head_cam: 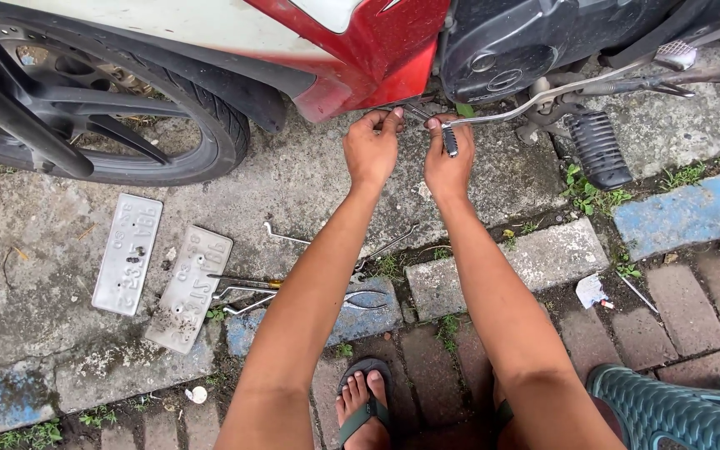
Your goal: Cleaning and prodding the engine cover bolts of a motorcycle using a thin metal tool to prepare for removal.
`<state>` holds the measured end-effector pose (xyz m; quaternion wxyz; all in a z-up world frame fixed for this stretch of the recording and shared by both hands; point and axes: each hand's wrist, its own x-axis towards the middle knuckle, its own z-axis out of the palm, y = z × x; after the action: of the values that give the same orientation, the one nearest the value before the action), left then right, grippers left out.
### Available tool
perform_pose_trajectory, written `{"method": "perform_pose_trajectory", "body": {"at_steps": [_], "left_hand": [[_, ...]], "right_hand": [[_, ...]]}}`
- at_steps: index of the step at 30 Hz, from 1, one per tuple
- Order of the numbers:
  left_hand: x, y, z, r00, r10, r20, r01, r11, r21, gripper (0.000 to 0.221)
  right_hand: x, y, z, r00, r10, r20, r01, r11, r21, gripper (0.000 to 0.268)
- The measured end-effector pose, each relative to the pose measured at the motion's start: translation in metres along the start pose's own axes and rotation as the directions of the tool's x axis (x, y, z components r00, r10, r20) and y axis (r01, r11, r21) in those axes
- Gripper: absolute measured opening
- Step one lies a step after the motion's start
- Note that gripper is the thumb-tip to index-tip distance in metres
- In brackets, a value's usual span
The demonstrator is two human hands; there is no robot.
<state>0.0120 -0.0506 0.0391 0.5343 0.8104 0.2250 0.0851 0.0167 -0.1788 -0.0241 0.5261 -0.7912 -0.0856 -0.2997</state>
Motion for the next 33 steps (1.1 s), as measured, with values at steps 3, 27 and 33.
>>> {"method": "perform_pose_trajectory", "body": {"at_steps": [3, 27, 33], "left_hand": [[-0.002, 0.002, -0.001, 1.000, -0.001, -0.024, 0.001, 1.000, 0.018, 0.020], [0.018, -0.032, -0.068, 0.986, -0.156, -0.053, 0.163, 0.972, 0.166, 0.017], [0.026, -0.055, -0.116, 0.941, -0.278, -0.191, 0.282, 0.959, -0.010, 0.018]], "right_hand": [[0.002, 0.001, 0.000, 1.000, 0.020, 0.024, -0.020, 1.000, 0.015, 0.016], [-0.042, -0.053, 0.090, 0.640, 0.648, 0.413, -0.700, 0.268, 0.662, 0.031], [-0.026, -0.101, 0.096, 0.450, 0.539, 0.713, -0.643, -0.359, 0.677, 0.036]]}}
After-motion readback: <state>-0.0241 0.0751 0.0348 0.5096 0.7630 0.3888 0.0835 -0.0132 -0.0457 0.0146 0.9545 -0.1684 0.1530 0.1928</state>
